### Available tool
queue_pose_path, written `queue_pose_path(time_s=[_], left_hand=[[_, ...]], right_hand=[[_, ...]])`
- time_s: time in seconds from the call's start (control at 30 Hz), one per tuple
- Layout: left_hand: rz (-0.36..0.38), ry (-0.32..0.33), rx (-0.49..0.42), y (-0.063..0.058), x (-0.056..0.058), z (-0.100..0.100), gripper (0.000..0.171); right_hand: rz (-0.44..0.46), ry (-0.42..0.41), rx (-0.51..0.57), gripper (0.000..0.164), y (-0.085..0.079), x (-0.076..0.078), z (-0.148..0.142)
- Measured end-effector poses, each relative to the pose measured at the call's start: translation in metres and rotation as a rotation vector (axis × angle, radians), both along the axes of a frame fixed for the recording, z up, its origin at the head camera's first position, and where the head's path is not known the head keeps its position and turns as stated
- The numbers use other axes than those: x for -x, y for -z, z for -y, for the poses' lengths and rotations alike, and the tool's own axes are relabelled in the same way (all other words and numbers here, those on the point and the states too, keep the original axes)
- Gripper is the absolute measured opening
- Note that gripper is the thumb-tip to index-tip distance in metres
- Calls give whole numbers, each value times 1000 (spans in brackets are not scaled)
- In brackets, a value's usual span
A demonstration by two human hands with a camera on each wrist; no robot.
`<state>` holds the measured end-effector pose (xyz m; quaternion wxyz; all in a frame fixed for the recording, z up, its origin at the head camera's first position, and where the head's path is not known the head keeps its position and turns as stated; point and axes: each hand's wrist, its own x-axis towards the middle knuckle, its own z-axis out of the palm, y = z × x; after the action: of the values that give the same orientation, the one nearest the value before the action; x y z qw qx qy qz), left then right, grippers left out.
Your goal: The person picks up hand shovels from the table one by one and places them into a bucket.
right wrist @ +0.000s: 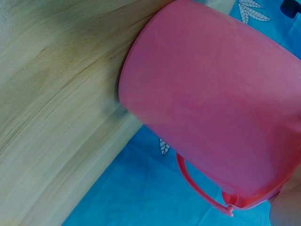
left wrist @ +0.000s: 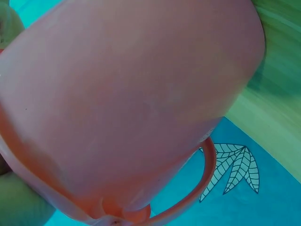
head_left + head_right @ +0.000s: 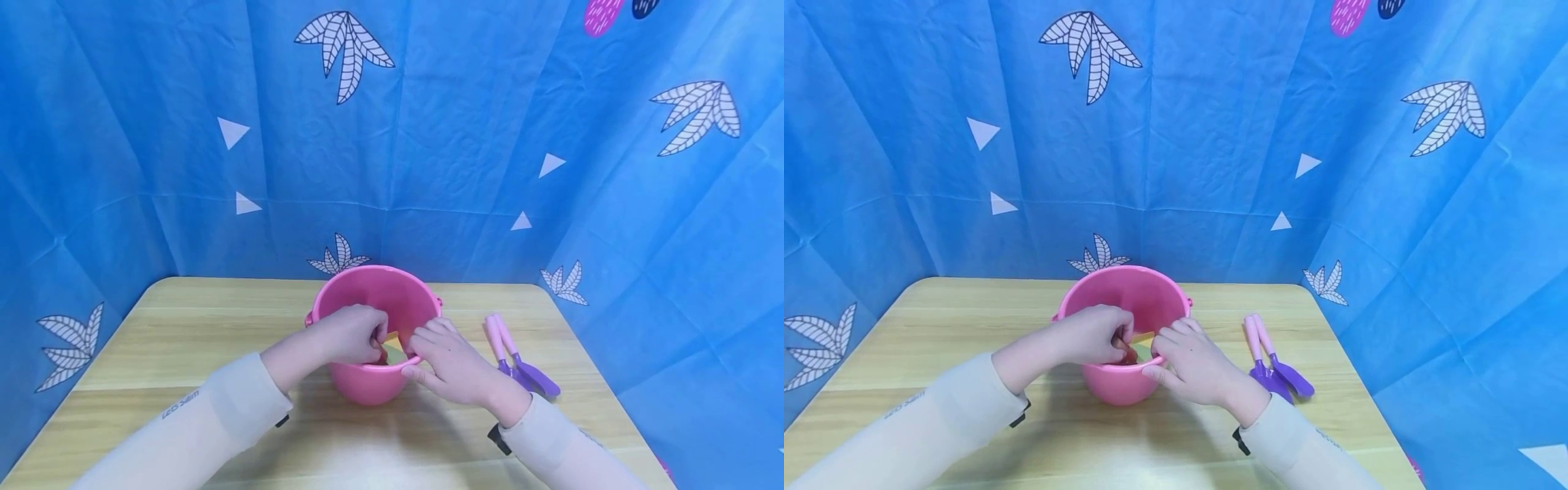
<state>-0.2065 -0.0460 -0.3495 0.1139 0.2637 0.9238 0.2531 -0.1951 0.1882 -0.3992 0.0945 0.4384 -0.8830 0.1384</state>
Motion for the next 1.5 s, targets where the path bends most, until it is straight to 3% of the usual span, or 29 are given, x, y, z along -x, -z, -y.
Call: queue_pose_path(time_s=[0.2, 0.53, 1.27, 1.5], left_hand=[[18, 23, 43, -2, 0, 1, 26], [59, 8, 96, -4, 0, 1, 26], [98, -29, 44, -1, -1, 2, 21], [75, -16, -43, 3, 1, 7, 18]], right_hand=[[-2, -6, 2, 32, -1, 0, 0], [-8, -13, 8, 30, -1, -1, 1], [-3, -6, 19, 28, -1, -1, 0], [-6, -8, 14, 27, 0, -1, 0]])
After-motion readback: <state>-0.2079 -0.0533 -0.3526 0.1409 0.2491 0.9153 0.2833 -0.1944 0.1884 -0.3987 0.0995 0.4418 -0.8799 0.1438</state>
